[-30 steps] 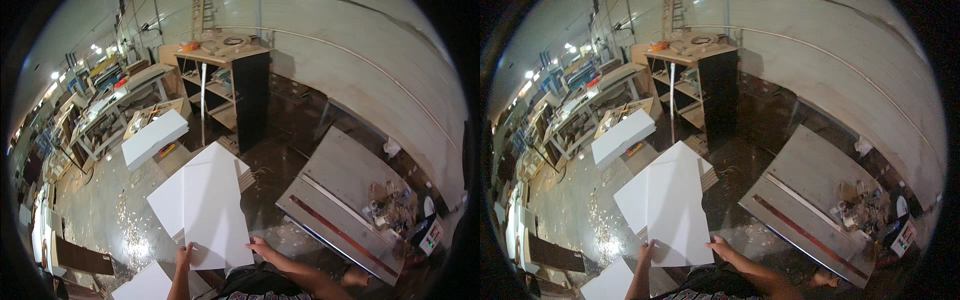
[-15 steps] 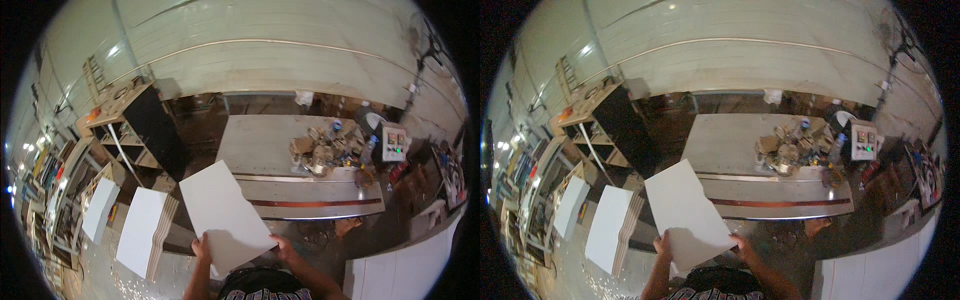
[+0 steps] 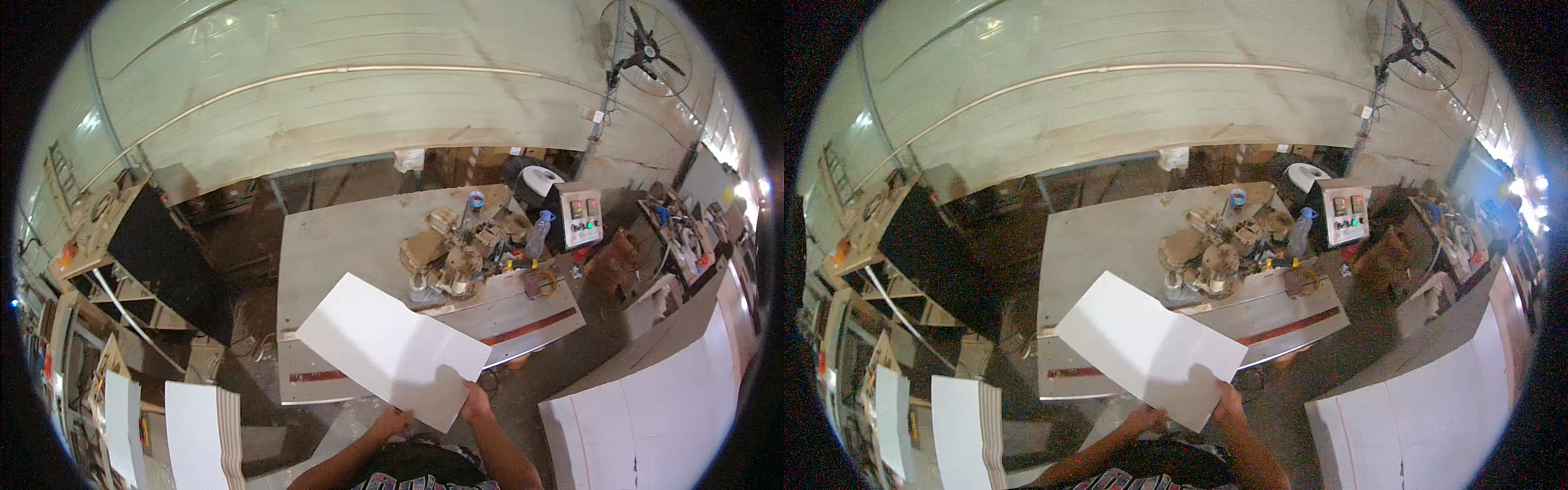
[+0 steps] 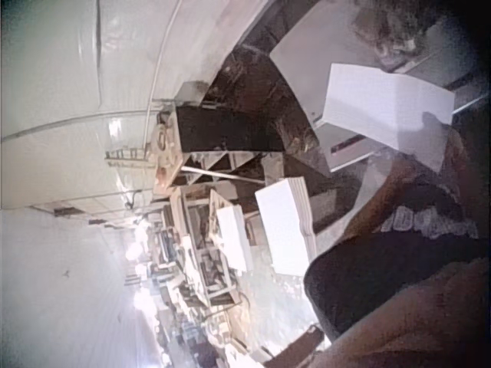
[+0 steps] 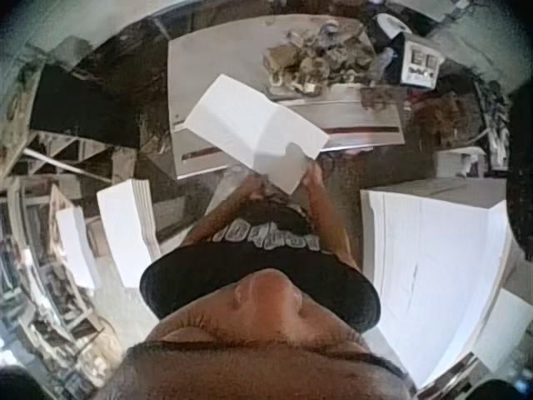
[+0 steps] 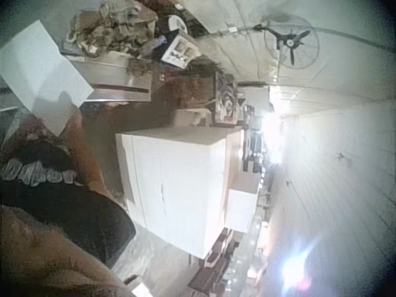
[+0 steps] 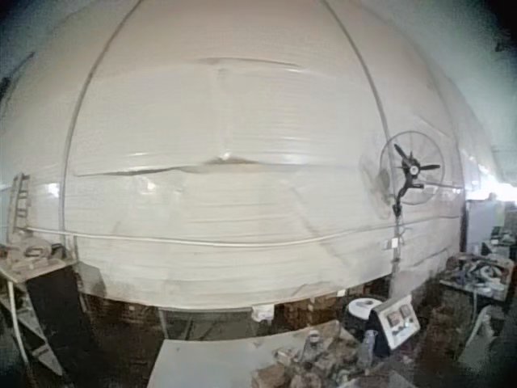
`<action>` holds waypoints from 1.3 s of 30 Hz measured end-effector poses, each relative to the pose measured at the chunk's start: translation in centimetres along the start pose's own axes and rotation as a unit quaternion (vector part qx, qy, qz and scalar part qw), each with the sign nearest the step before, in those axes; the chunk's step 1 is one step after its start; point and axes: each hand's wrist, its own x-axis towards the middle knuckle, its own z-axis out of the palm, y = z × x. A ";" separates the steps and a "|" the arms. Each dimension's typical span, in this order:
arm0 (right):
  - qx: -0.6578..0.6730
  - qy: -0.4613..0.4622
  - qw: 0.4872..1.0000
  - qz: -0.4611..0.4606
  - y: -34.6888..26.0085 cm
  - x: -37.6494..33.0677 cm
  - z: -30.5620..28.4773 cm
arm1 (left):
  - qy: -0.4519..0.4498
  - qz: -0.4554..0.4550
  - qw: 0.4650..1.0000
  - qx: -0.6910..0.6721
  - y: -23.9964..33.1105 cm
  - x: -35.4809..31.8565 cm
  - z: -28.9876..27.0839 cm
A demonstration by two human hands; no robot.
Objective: The person repeatedly picks up white rectangular boards, places them on a workbench, and applies a strip of edge banding to the board's edge using a machine. The person then trims the excess banding with a utility knife and stacks the finished boards.
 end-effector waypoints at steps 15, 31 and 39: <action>0.000 0.269 0.960 0.080 7.9 1.5 -4.5 | 0.408 0.214 0.831 0.313 2.1 13.4 -26.8; -0.271 0.114 0.956 -0.013 14.4 3.1 -26.6 | 0.502 0.173 0.807 0.257 -1.0 7.4 -19.5; -0.237 0.260 0.926 0.139 -3.0 -0.6 -31.8 | 0.504 0.117 0.826 0.223 2.8 4.9 -3.5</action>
